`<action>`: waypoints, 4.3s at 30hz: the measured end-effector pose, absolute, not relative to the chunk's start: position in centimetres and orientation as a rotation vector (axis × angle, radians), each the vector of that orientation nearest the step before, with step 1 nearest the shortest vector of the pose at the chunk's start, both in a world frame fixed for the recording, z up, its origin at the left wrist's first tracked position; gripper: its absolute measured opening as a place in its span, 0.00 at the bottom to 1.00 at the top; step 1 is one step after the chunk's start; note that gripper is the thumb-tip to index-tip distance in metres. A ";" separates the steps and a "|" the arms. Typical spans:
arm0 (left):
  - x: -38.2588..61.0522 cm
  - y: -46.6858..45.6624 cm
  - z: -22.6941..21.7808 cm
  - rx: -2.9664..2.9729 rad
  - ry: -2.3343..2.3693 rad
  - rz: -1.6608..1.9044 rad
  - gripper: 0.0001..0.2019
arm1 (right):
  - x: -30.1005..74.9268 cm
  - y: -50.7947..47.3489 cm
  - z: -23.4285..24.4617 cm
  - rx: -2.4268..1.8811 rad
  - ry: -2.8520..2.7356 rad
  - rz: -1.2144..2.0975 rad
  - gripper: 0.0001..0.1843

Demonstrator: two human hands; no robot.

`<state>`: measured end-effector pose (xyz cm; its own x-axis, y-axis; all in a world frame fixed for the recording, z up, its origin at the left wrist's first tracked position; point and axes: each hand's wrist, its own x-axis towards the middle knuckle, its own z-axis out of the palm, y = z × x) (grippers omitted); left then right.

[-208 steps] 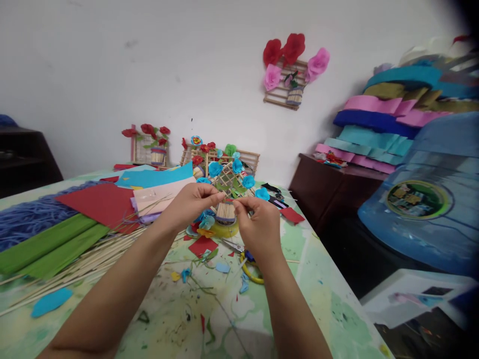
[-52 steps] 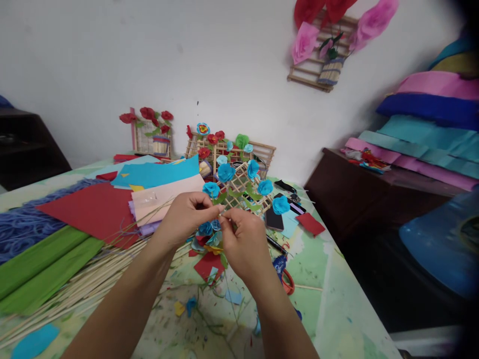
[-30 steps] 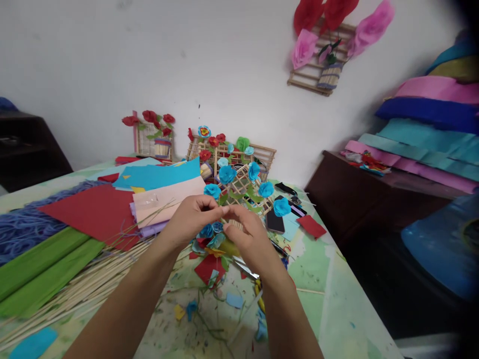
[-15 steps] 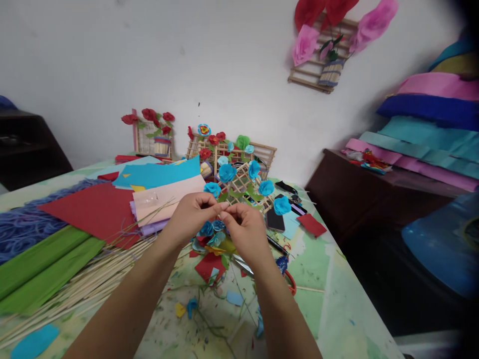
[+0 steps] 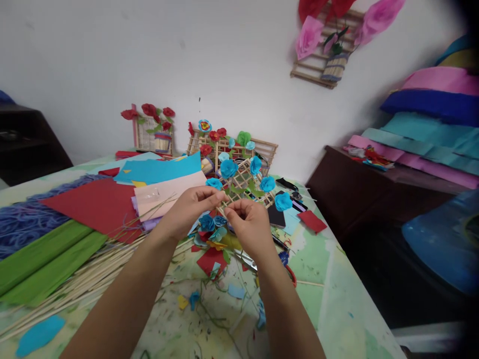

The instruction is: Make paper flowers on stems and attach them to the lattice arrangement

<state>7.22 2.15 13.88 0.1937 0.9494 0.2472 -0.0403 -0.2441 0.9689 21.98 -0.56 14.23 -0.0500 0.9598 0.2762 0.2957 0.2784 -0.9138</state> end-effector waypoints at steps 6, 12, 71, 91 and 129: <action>6.5 2.4 13.9 1.397 0.918 1.292 0.11 | 22.1 -0.7 14.1 -1.175 -1.558 0.857 0.08; 6.8 2.2 14.5 1.462 1.032 1.348 0.12 | 21.8 -0.8 14.2 -1.201 -1.578 0.811 0.09; 6.6 2.3 14.5 1.512 1.048 1.329 0.16 | 21.2 -1.1 13.7 -1.171 -1.681 0.688 0.07; 7.2 1.7 14.6 1.616 0.860 1.215 0.09 | 22.0 -1.0 14.5 -1.093 -1.574 0.867 0.09; 6.8 1.6 14.8 1.628 0.911 1.184 0.10 | 22.1 -1.8 15.1 -1.140 -1.648 0.610 0.10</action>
<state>6.84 1.62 14.79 0.2700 0.9152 0.2993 0.0547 -0.3249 0.9442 22.11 -1.78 15.15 -0.0560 0.8946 0.4433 0.3900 0.4283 -0.8151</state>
